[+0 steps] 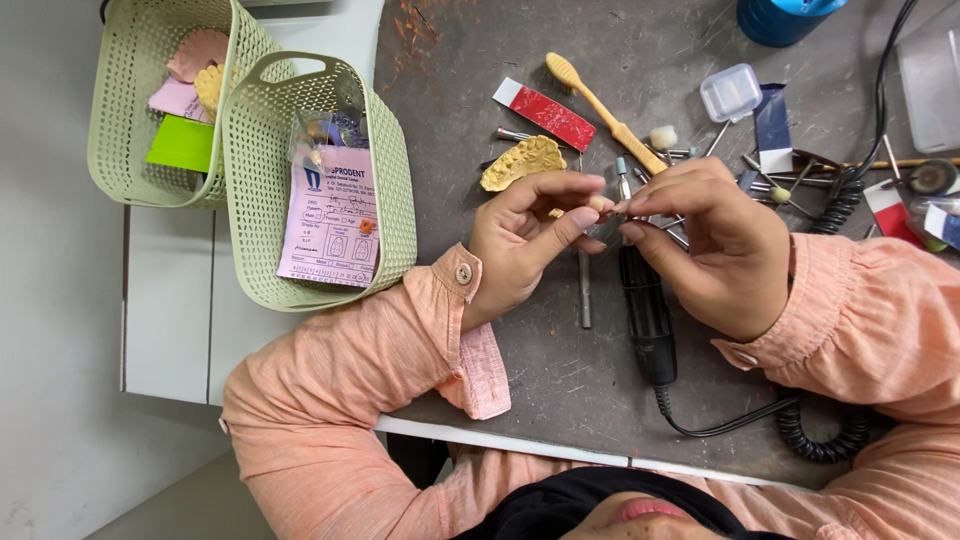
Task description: The person uses a rotary handpiece to grind and shape a small beige dental crown held in their left hand. They then switch to a metal hand tool to scrape and refine the edges of the crown.
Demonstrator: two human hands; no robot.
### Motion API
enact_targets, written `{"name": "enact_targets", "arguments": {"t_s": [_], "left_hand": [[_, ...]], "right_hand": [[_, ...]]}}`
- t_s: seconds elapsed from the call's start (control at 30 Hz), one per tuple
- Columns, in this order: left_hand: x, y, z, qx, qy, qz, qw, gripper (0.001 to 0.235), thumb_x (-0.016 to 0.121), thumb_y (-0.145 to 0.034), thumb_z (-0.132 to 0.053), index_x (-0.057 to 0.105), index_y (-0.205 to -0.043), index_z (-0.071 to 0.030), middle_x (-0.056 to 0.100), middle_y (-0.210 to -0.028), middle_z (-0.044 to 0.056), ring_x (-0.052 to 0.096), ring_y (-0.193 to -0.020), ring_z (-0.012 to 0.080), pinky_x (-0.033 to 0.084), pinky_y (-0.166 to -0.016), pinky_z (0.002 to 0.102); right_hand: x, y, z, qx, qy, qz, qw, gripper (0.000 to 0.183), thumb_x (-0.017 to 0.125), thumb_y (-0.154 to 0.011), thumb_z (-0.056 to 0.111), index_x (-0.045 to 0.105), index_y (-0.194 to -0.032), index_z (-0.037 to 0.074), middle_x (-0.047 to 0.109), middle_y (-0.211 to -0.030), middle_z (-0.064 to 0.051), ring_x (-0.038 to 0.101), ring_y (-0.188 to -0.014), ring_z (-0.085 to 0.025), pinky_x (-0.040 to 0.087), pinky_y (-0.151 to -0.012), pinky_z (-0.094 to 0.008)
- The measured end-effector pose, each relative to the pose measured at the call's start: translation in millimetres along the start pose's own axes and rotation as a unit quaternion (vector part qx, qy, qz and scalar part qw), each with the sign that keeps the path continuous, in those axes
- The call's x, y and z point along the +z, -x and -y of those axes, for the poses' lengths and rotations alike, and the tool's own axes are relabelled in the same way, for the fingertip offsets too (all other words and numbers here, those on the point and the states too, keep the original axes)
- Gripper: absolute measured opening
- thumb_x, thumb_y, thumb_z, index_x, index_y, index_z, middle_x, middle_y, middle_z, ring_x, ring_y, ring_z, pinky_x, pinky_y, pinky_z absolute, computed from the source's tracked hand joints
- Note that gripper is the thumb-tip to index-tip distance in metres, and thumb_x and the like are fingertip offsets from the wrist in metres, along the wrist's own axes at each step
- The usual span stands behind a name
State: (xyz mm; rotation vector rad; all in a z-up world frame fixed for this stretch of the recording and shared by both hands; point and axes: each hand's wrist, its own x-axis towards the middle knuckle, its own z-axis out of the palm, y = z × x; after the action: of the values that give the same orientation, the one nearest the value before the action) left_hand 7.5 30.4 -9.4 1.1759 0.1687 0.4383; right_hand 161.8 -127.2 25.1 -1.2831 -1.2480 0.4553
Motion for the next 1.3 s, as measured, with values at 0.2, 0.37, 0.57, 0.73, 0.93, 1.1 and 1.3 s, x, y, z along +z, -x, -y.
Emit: {"name": "enact_targets", "arguments": {"t_s": [0.2, 0.37, 0.57, 0.73, 0.93, 1.1, 1.3], "left_hand": [[2.6, 2.3, -4.2, 0.039, -0.034, 0.012, 0.999, 0.020, 0.066, -0.106, -0.001, 0.067, -0.126, -0.005, 0.063, -0.128, 0.008, 0.069, -0.114, 0.0162, 0.067, -0.093, 0.031], [2.5, 4.1, -4.6, 0.037, -0.061, 0.022, 0.997, 0.021, 0.065, -0.107, 0.000, 0.066, -0.128, -0.005, 0.061, -0.132, 0.009, 0.068, -0.111, 0.0146, 0.067, -0.095, 0.030], [3.2, 5.0, -7.2, 0.030, -0.073, 0.031, 0.996, 0.021, 0.063, -0.108, 0.000, 0.065, -0.129, -0.006, 0.061, -0.133, 0.009, 0.068, -0.113, 0.0140, 0.066, -0.098, 0.029], [2.5, 5.1, -6.8, 0.038, -0.082, 0.032, 0.995, 0.021, 0.063, -0.109, 0.000, 0.066, -0.128, -0.006, 0.063, -0.129, 0.008, 0.069, -0.109, 0.0132, 0.064, -0.095, 0.026], [1.1, 3.9, -6.4, 0.061, -0.100, 0.046, 0.992, 0.021, 0.063, -0.110, 0.002, 0.067, -0.128, -0.007, 0.062, -0.122, 0.006, 0.068, -0.106, 0.0118, 0.063, -0.088, 0.022], [1.7, 5.1, -8.7, 0.045, -0.086, 0.052, 0.994, 0.021, 0.062, -0.110, 0.002, 0.067, -0.129, -0.007, 0.060, -0.125, 0.008, 0.069, -0.109, 0.0129, 0.065, -0.090, 0.024], [2.6, 3.4, -7.8, 0.043, -0.046, 0.048, 0.997, 0.022, 0.066, -0.107, 0.001, 0.065, -0.128, -0.005, 0.060, -0.127, 0.009, 0.067, -0.112, 0.0134, 0.065, -0.090, 0.025]], "right_hand": [[-0.2, -0.5, -2.1, 0.013, -0.023, -0.009, 1.000, 0.035, 0.072, -0.094, -0.015, 0.057, -0.120, 0.003, 0.058, -0.117, -0.007, 0.062, -0.111, -0.014, 0.051, -0.100, -0.025], [-0.2, -0.7, -1.6, 0.016, -0.024, -0.004, 1.000, 0.037, 0.073, -0.093, -0.015, 0.056, -0.121, 0.003, 0.058, -0.117, -0.007, 0.062, -0.109, -0.014, 0.052, -0.100, -0.025], [-1.1, -2.8, -0.6, -0.003, 0.005, 0.009, 1.000, 0.036, 0.074, -0.091, -0.014, 0.057, -0.117, 0.003, 0.058, -0.117, -0.007, 0.061, -0.106, -0.015, 0.052, -0.094, -0.024], [-2.1, -4.8, -0.9, -0.011, 0.014, 0.023, 1.000, 0.034, 0.075, -0.090, -0.013, 0.056, -0.113, 0.003, 0.059, -0.113, -0.008, 0.062, -0.103, -0.015, 0.052, -0.091, -0.024], [-1.2, -5.5, -1.9, -0.008, 0.010, 0.032, 0.999, 0.032, 0.075, -0.090, -0.012, 0.056, -0.112, 0.003, 0.061, -0.111, -0.008, 0.062, -0.102, -0.016, 0.050, -0.092, -0.026], [0.5, -3.7, -4.9, 0.006, -0.001, 0.023, 1.000, 0.032, 0.075, -0.092, -0.010, 0.055, -0.113, 0.003, 0.061, -0.112, -0.008, 0.062, -0.102, -0.016, 0.051, -0.093, -0.026], [0.0, -3.3, -6.0, 0.013, 0.005, 0.026, 1.000, 0.030, 0.074, -0.093, -0.010, 0.055, -0.112, 0.002, 0.061, -0.112, -0.008, 0.062, -0.102, -0.016, 0.051, -0.092, -0.026]]}}
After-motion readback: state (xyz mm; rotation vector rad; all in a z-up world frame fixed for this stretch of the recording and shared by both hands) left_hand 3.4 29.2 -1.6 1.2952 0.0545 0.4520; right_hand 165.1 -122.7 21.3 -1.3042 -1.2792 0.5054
